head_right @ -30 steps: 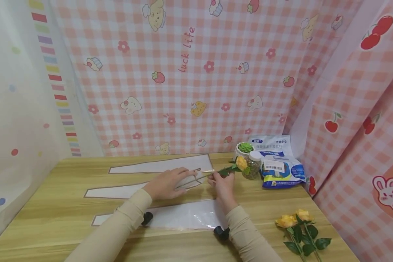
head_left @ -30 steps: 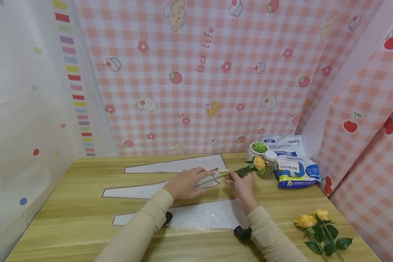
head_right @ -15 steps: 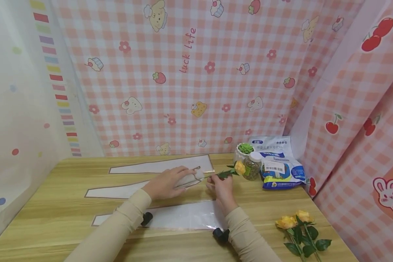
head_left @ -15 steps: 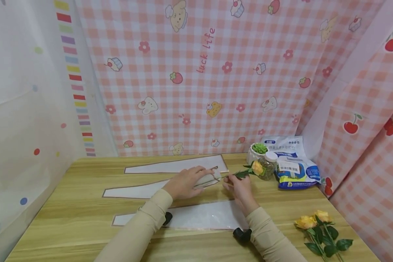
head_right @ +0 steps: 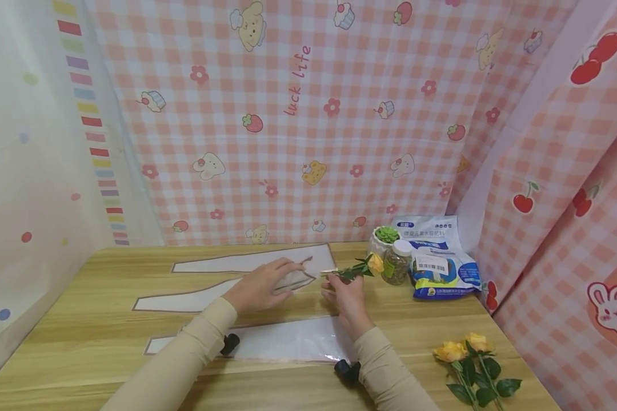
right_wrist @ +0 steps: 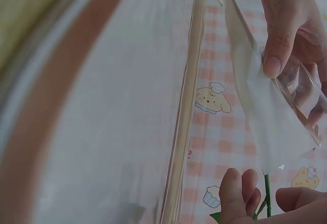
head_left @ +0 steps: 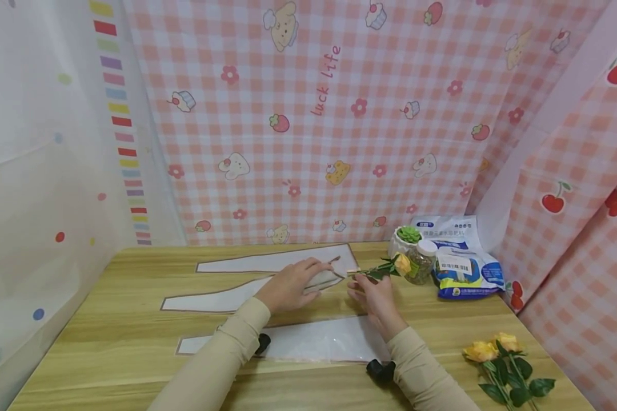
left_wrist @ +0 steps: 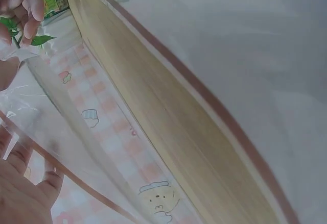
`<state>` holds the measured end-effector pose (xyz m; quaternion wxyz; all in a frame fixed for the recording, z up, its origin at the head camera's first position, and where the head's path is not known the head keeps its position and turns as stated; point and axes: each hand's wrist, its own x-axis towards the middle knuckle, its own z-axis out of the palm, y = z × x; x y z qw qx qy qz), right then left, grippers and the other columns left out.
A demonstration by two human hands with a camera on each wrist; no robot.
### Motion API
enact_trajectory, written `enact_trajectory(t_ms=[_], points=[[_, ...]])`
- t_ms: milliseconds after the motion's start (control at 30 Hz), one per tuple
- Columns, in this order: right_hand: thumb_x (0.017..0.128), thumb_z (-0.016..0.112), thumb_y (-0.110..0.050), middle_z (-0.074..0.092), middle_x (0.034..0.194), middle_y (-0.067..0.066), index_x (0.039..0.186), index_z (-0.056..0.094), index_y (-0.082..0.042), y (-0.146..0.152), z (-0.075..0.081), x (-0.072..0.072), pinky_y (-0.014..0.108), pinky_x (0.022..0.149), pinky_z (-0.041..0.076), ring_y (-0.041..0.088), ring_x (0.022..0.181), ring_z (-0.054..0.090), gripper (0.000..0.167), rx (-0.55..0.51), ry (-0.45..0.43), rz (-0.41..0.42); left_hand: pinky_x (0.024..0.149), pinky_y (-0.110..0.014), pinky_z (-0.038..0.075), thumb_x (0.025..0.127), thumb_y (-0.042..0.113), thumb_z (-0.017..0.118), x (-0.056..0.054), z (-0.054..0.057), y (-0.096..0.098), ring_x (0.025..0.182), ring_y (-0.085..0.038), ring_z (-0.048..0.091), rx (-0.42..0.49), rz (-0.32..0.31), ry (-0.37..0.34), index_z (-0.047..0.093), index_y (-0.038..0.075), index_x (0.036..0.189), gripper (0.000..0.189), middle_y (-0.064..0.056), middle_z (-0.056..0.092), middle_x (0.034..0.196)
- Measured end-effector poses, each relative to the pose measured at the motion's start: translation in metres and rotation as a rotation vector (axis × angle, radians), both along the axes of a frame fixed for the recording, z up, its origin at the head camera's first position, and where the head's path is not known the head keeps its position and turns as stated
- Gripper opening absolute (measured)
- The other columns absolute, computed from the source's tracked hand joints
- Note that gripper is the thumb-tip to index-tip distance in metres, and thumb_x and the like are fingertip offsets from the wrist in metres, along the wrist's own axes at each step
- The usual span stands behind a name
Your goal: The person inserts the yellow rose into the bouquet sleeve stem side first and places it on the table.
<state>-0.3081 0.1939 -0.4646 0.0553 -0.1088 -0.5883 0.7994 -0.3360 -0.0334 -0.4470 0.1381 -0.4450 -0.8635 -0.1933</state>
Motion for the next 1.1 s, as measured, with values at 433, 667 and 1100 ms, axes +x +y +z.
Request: enact_trajectory(t_ms=[433,667,1100], points=[[0.102,0.061,-0.011,0.054,0.115,0.014,0.136,0.022,-0.001,-0.0003,0.0019,0.0016,0.032,0.082,0.061,0.013,0.080,0.070,0.053,-0.002,-0.027,0.053,0.093,-0.039,0.056,0.095,0.025,0.073,-0.0038,-0.0042,-0.0023,0.107,-0.022,0.066,0.031,0.033,0.035,0.050,0.019,0.145,0.056,-0.003,0.059,0.134],[0.103,0.062,-0.021,0.051,0.132,0.019,0.152,0.013,0.000,0.0010,0.0023,0.0009,0.030,0.083,0.060,0.011,0.083,0.070,0.073,-0.046,-0.051,0.036,0.093,-0.037,0.056,0.095,0.026,0.073,-0.0048,-0.0023,-0.0032,0.107,-0.022,0.066,0.059,0.032,0.035,0.052,0.018,0.143,0.053,-0.003,0.059,0.134],[0.102,0.062,-0.031,0.058,0.126,0.013,0.155,-0.007,-0.005,0.0055,0.0011,-0.0003,0.035,0.086,0.059,0.015,0.093,0.068,0.091,-0.106,-0.109,0.001,0.091,-0.036,0.057,0.095,0.024,0.073,-0.0062,-0.0075,-0.0038,0.106,-0.021,0.066,0.096,0.007,0.066,0.052,0.016,0.142,0.052,-0.003,0.058,0.132]])
